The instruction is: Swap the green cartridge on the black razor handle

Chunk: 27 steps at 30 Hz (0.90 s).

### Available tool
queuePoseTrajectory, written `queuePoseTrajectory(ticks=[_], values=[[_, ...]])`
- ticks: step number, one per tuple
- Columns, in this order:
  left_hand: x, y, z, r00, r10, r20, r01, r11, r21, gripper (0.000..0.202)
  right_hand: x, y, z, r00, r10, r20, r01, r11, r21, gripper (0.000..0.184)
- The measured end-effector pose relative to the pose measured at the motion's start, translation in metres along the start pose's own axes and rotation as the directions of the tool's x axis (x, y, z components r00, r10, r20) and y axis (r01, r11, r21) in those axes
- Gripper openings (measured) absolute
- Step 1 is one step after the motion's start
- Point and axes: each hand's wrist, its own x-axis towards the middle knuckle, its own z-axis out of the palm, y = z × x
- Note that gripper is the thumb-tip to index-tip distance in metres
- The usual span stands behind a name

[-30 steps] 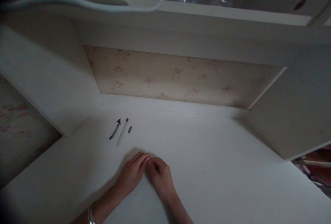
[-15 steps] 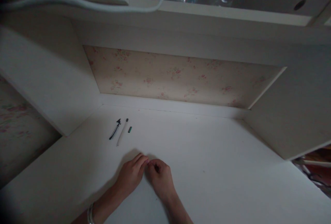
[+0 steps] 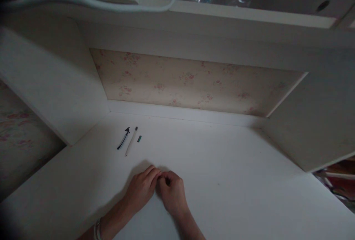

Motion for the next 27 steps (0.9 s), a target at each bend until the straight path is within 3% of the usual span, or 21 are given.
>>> queuePoseTrajectory(ticks=[11,18,27], values=[[0.0009,0.0022,0.0001,1.000,-0.026,-0.007,0.026,0.999,-0.038,0.021,0.0004,0.0012,-0.0004,0.999,0.011,-0.031,-0.011,1.000,0.010,0.021],[0.0020,0.0041,-0.0027,0.998,-0.051,-0.032,0.048,0.996,-0.076,0.025,0.0022,0.0037,-0.0013,0.996,0.087,-0.025,-0.083,0.989,0.121,0.026],[0.0043,0.0014,-0.0021,0.995,-0.097,-0.032,0.093,0.989,-0.118,0.023,0.0031,0.0065,-0.0004,0.996,-0.017,0.084,-0.001,0.978,0.207,0.035]])
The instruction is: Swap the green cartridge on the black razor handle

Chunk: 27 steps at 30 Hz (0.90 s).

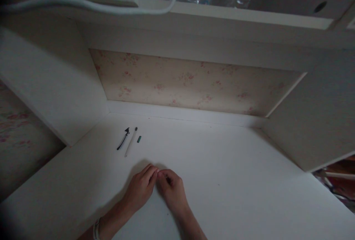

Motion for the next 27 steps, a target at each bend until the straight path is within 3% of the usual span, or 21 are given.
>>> queuePoseTrajectory(ticks=[9,18,27], values=[[-0.0001,-0.0020,0.0013,0.999,0.018,-0.029,-0.018,1.000,-0.004,0.025,-0.0002,-0.0027,-0.0018,0.998,0.066,-0.013,-0.067,0.997,-0.034,0.043],[-0.0030,-0.0057,0.0021,0.996,0.084,0.009,-0.085,0.986,0.140,0.021,-0.0009,0.0002,-0.0021,1.000,0.026,-0.008,-0.027,0.998,-0.062,0.031],[-0.0039,-0.0002,-0.0014,0.995,0.094,0.041,-0.098,0.985,0.144,0.020,-0.0036,-0.0049,-0.0008,0.999,-0.013,-0.038,0.008,0.993,-0.119,0.024]])
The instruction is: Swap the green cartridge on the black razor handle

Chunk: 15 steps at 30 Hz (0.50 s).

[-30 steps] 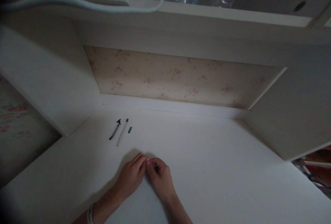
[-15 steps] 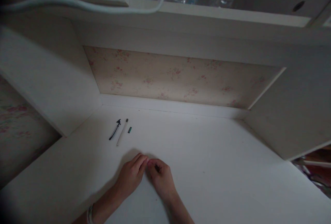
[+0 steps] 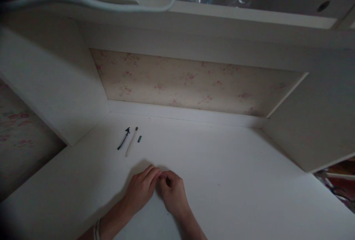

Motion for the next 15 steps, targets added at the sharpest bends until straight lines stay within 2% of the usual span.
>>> queuePoseTrajectory(ticks=[4,11,15], values=[[-0.0001,0.0002,0.0020,1.000,-0.013,-0.015,0.013,1.000,-0.022,0.019,0.0008,0.0001,0.0001,1.000,0.011,-0.013,-0.011,1.000,-0.001,0.022],[0.0000,-0.0013,0.0024,1.000,-0.018,-0.018,0.018,1.000,-0.007,0.019,0.0015,0.0081,0.0001,0.994,0.107,0.019,-0.108,0.988,0.108,0.022],[-0.0003,-0.0035,0.0032,1.000,-0.010,-0.011,0.010,1.000,-0.008,0.017,0.0022,0.0078,0.0007,0.995,0.099,0.019,-0.100,0.991,0.093,0.023]])
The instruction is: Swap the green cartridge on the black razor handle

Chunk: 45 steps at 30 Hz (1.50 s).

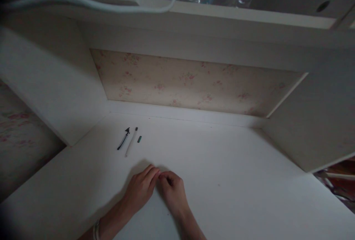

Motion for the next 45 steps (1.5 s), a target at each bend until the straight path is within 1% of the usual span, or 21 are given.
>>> queuePoseTrajectory(ticks=[6,9,14,17,20,22,25,29,32,45], values=[[0.0001,-0.0008,0.0008,1.000,0.019,0.016,-0.018,0.999,-0.030,0.018,-0.0001,-0.0028,0.0009,0.997,-0.069,-0.024,0.067,0.995,-0.077,0.023],[-0.0004,0.0007,0.0002,0.999,0.011,0.033,-0.010,1.000,-0.027,0.018,-0.0023,-0.0041,0.0014,0.996,-0.082,-0.032,0.079,0.993,-0.090,0.021],[-0.0005,0.0039,-0.0004,1.000,-0.006,0.031,0.007,0.999,-0.033,0.019,-0.0038,-0.0073,0.0021,0.994,-0.092,-0.052,0.086,0.990,-0.114,0.022],[0.0002,0.0049,-0.0008,1.000,-0.028,-0.002,0.028,0.996,-0.083,0.020,-0.0022,-0.0063,0.0025,0.994,-0.086,-0.070,0.077,0.990,-0.122,0.021],[0.0003,0.0036,-0.0015,0.996,-0.063,-0.058,0.055,0.991,-0.121,0.025,0.0002,-0.0034,0.0029,0.992,-0.046,-0.115,0.035,0.995,-0.095,0.021],[0.0000,0.0020,-0.0023,0.995,-0.073,-0.066,0.062,0.987,-0.146,0.024,0.0013,-0.0024,0.0027,0.992,-0.016,-0.127,0.007,0.998,-0.067,0.022],[-0.0003,0.0013,-0.0038,0.996,-0.073,-0.045,0.064,0.983,-0.171,0.025,0.0021,-0.0038,0.0018,0.995,-0.001,-0.104,-0.003,0.999,-0.043,0.025],[0.0003,0.0039,-0.0065,0.998,-0.060,0.008,0.061,0.984,-0.169,0.028,0.0021,-0.0061,0.0013,0.998,-0.019,-0.059,0.017,0.999,-0.039,0.026],[0.0009,0.0057,-0.0082,0.998,-0.040,0.040,0.046,0.985,-0.164,0.028,0.0018,-0.0058,0.0019,0.998,-0.032,-0.054,0.030,0.998,-0.047,0.026],[0.0017,0.0054,-0.0066,0.995,-0.095,0.019,0.097,0.981,-0.170,0.023,0.0011,-0.0080,0.0015,0.998,-0.044,-0.039,0.041,0.997,-0.068,0.029]])
